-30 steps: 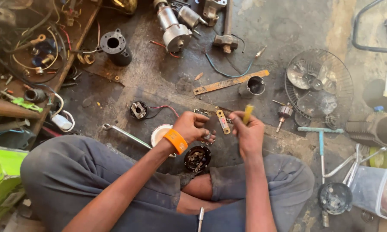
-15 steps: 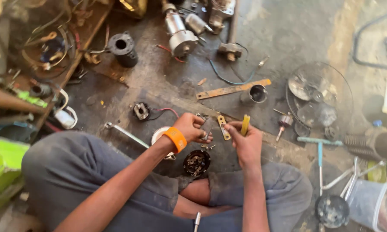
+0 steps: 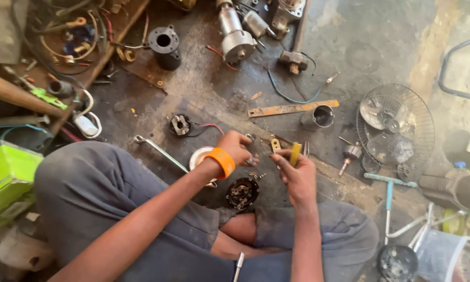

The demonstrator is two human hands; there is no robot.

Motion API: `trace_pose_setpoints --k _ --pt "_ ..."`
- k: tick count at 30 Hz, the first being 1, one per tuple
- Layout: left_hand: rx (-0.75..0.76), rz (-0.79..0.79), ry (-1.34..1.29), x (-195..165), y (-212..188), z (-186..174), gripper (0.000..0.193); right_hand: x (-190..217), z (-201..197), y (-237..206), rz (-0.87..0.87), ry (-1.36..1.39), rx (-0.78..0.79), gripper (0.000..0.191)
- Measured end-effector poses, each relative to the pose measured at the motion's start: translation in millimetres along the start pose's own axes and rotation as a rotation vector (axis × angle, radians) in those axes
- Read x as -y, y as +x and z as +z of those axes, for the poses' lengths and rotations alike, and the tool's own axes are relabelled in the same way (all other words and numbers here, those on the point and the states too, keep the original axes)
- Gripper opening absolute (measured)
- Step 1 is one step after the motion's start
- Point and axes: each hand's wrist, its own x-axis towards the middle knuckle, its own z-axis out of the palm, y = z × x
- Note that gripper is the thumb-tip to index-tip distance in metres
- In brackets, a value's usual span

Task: The person sits on the workshop floor repairing a small engine magneto/flywheel assembly. They hold the round black housing in one hand and use a screwdriver to loosen and remove screws, manipulate small internal parts, pick up fasteners from the floor, and reassemble the housing by hand.

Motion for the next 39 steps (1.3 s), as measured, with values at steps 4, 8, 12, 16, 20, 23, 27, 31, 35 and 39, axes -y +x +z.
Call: trace_pose_setpoints --k 4,8,12,16,20,23,27,31,35,39 --pt "0.036 -0.01 -0.023 4.3 2.0 -2.2 0.035 -2.4 15.5 -0.8 0.055 -0.05 0.102 0.016" --pt "0.014 -0.015 0.071 3.9 -4.1 6.8 0.037 -17.7 15.0 11.8 0.025 -0.127 0.102 0.015" --pt "0.035 0.035 0.268 1.0 -10.9 9.4 0.035 -31.4 3.7 20.7 -0.333 -0.112 0.011 0.011" --pt "0.143 0.068 0.323 5.5 -18.0 2.5 0.031 -16.9 -20.1 21.3 -0.056 -0.017 -0.146 0.01" --pt "0.057 0.037 0.006 3.6 -13.8 7.4 0.031 -4.0 -11.0 8.0 0.009 0.023 0.104 0.014" --pt "-0.065 0.061 0.349 -1.4 -18.8 12.4 0.021 -4.2 5.2 4.1 0.044 -0.112 0.173 0.016" --pt "-0.06 0.129 0.635 -11.7 -28.4 16.3 0.021 -11.7 8.2 10.9 0.032 -0.199 0.12 0.017" --pt "0.122 -0.016 0.349 -16.7 -32.1 19.9 0.027 -15.7 -8.9 13.3 -0.23 -0.244 -0.054 0.018" --pt "0.029 0.084 0.506 -14.9 -29.1 13.5 0.023 -5.5 -31.5 18.3 -0.109 0.06 -0.175 0.012" --pt "0.067 0.021 -0.059 -9.3 -20.2 13.0 0.027 -2.1 -21.8 12.2 -0.124 0.087 0.013 0.012"
